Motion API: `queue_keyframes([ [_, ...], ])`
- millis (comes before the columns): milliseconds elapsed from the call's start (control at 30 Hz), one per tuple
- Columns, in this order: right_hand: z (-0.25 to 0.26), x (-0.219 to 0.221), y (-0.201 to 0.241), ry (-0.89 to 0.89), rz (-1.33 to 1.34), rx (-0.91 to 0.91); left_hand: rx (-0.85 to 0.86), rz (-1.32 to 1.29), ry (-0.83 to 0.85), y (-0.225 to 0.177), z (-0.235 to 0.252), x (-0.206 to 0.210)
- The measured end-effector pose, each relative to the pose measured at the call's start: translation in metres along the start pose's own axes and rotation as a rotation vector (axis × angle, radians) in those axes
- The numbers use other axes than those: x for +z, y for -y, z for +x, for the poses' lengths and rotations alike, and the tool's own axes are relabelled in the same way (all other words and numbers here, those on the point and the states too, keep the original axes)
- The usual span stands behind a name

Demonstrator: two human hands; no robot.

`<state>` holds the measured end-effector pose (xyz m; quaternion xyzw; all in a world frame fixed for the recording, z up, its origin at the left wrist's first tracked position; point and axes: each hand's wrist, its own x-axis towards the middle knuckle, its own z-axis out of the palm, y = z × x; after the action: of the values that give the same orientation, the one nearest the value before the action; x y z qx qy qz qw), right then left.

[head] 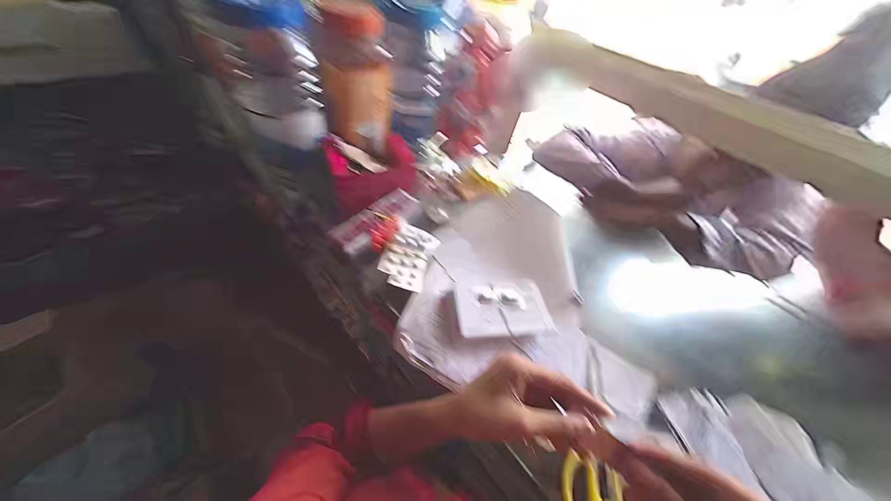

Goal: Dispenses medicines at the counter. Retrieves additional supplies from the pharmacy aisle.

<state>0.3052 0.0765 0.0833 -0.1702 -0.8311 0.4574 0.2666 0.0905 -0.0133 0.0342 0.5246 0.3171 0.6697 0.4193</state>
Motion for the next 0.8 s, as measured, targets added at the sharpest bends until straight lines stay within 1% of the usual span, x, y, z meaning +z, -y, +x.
queue_keyframes([
  [67, -0.004, 0.003, -0.004, -0.076, 0.082, 0.050, -0.103, -0.055, -0.009, 0.004, 0.002, 0.001],
  [133, -0.009, 0.004, -0.007, -0.139, 0.172, 0.075, -0.137, -0.034, -0.010, 0.008, 0.002, 0.002],
  [267, -0.012, 0.002, -0.011, -0.217, 0.183, 0.092, -0.095, -0.014, 0.020, 0.017, 0.008, 0.001],
  [467, -0.019, 0.008, -0.021, -0.282, 0.162, 0.107, -0.033, -0.012, 0.127, 0.029, 0.012, -0.004],
  [667, -0.023, 0.016, -0.026, -0.339, 0.080, 0.118, -0.025, 0.040, 0.101, 0.035, 0.011, -0.002],
  [800, -0.023, 0.018, -0.029, -0.344, 0.136, 0.132, -0.025, 0.050, 0.099, 0.036, 0.007, -0.004],
])
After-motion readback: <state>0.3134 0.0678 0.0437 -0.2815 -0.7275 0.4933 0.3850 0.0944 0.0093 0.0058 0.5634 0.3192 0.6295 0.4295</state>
